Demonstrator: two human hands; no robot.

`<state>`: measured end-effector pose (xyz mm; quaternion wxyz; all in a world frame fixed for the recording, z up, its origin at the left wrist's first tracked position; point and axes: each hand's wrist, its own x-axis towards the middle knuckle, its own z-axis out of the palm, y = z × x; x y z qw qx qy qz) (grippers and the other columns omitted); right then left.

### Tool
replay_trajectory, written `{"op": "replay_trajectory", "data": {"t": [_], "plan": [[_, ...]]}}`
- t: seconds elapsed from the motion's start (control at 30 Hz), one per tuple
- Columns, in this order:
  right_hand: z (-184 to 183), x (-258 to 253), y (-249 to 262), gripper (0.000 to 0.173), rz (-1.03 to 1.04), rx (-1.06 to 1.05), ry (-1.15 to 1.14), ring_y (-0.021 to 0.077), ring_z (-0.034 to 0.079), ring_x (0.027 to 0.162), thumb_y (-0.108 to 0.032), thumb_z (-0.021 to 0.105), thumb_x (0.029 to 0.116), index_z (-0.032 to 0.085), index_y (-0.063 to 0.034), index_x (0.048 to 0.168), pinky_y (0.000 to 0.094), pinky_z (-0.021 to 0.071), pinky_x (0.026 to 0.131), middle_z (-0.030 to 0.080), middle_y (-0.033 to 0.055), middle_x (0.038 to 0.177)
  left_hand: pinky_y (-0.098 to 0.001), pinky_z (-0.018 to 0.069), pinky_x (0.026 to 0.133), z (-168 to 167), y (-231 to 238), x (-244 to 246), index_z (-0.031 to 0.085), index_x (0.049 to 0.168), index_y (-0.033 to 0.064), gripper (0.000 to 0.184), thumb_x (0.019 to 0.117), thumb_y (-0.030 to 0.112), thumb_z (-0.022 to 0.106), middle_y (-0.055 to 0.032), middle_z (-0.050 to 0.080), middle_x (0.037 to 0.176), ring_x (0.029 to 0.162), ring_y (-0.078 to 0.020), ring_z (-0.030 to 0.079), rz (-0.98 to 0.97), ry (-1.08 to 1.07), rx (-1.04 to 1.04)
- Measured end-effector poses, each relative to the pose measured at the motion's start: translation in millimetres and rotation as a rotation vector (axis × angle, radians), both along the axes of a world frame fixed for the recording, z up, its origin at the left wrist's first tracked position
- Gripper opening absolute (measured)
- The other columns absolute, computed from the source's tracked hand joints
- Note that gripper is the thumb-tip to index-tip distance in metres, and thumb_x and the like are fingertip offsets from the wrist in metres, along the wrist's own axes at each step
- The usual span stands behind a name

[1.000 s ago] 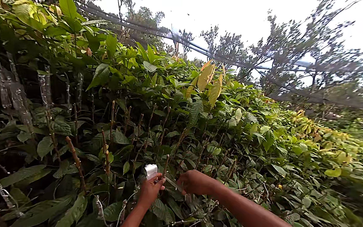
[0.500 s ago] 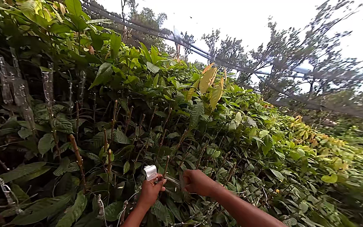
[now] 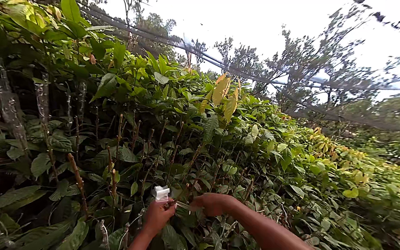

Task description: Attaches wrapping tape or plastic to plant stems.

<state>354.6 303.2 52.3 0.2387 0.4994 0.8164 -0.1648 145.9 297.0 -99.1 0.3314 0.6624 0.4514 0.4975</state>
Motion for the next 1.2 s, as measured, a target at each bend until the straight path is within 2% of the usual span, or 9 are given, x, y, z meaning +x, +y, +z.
{"op": "replay_trajectory", "data": {"t": [0.1,0.17,0.37,0.5,0.7,0.87,1.03,1.1,1.2], "plan": [[-2,-6,-24,0.030,-0.103,0.126,0.087,0.0420,0.066,0.112,-0.015,0.065,0.0995,0.066,-0.0040,0.127,0.0651,0.0492,0.098,0.071,0.0223,0.116,-0.0316,0.0627,0.068,19,2,1,0.074,0.102,0.0032,0.015,0.0935,0.016,0.073,-0.0059,0.074,0.088,0.068,-0.0123,0.071,0.048,-0.158,-0.154],[10,-42,-64,0.035,-0.053,0.184,0.090,0.0465,0.068,0.106,-0.009,0.057,0.1021,0.058,-0.0062,0.136,0.0665,0.0520,0.091,0.070,0.0252,0.110,-0.0318,0.0629,0.069,23,2,12,0.070,0.104,-0.0003,0.014,0.0936,0.009,0.072,-0.0082,0.071,0.090,0.071,-0.0136,0.071,0.035,-0.242,-0.149],[28,-76,-67,0.028,-0.019,0.124,0.121,0.0429,0.066,0.111,-0.013,0.068,0.0954,0.070,-0.0034,0.121,0.0670,0.0501,0.094,0.070,0.0228,0.115,-0.0515,0.0534,0.097,13,-26,42,0.072,0.106,-0.0042,0.027,0.0896,0.017,0.071,-0.0202,0.073,0.101,0.102,-0.0321,0.071,-0.003,0.149,-0.054],[27,-60,-73,0.043,-0.211,0.214,0.061,0.0462,0.067,0.108,-0.013,0.061,0.0999,0.050,-0.0071,0.142,0.0655,0.0534,0.089,0.068,0.0253,0.115,-0.0385,0.0628,0.076,18,-6,19,0.074,0.105,0.0033,0.018,0.0957,0.018,0.069,-0.0075,0.075,0.089,0.075,-0.0166,0.073,0.035,-0.065,-0.142],[-6,-8,-15,0.025,-0.273,0.324,0.193,0.0368,0.066,0.117,-0.016,0.054,0.1046,0.071,-0.0050,0.119,0.0575,0.0500,0.101,0.070,0.0194,0.119,-0.0330,0.0646,0.076,18,2,16,0.070,0.107,0.0001,0.016,0.0956,0.011,0.071,-0.0092,0.074,0.097,0.077,-0.0157,0.074,-0.050,-0.302,-0.229],[-13,0,-11,0.025,-0.338,0.276,0.341,0.0305,0.070,0.099,-0.020,0.056,0.1043,0.072,-0.0055,0.118,0.0521,0.0539,0.093,0.073,0.0160,0.107,-0.0332,0.0647,0.074,17,7,18,0.070,0.109,0.0011,0.017,0.0952,0.011,0.072,-0.0090,0.073,0.100,0.076,-0.0160,0.074,-0.020,-0.314,-0.247],[-16,-10,-31,0.038,-0.416,0.277,0.409,0.0284,0.073,0.079,-0.024,0.059,0.1040,0.057,-0.0135,0.140,0.0483,0.0606,0.078,0.072,0.0147,0.096,-0.0327,0.0638,0.068,24,15,20,0.068,0.106,-0.0023,0.014,0.0951,0.006,0.070,-0.0113,0.072,0.094,0.069,-0.0171,0.072,0.072,-0.430,-0.278],[-12,-25,-54,0.045,-0.311,0.304,0.341,0.0346,0.073,0.089,-0.024,0.057,0.1052,0.051,-0.0159,0.149,0.0541,0.0577,0.085,0.072,0.0175,0.101,-0.0319,0.0630,0.066,28,16,20,0.068,0.106,-0.0022,0.015,0.0944,0.007,0.072,-0.0109,0.071,0.093,0.066,-0.0160,0.071,0.090,-0.405,-0.298],[-10,-62,-85,0.026,0.012,0.329,0.272,0.0433,0.071,0.100,-0.018,0.055,0.1054,0.067,-0.0040,0.124,0.0634,0.0547,0.086,0.073,0.0224,0.105,-0.0334,0.0599,0.075,29,11,31,0.074,0.103,0.0031,0.018,0.0929,0.017,0.074,-0.0067,0.074,0.092,0.074,-0.0132,0.071,0.064,-0.116,-0.230]]}}
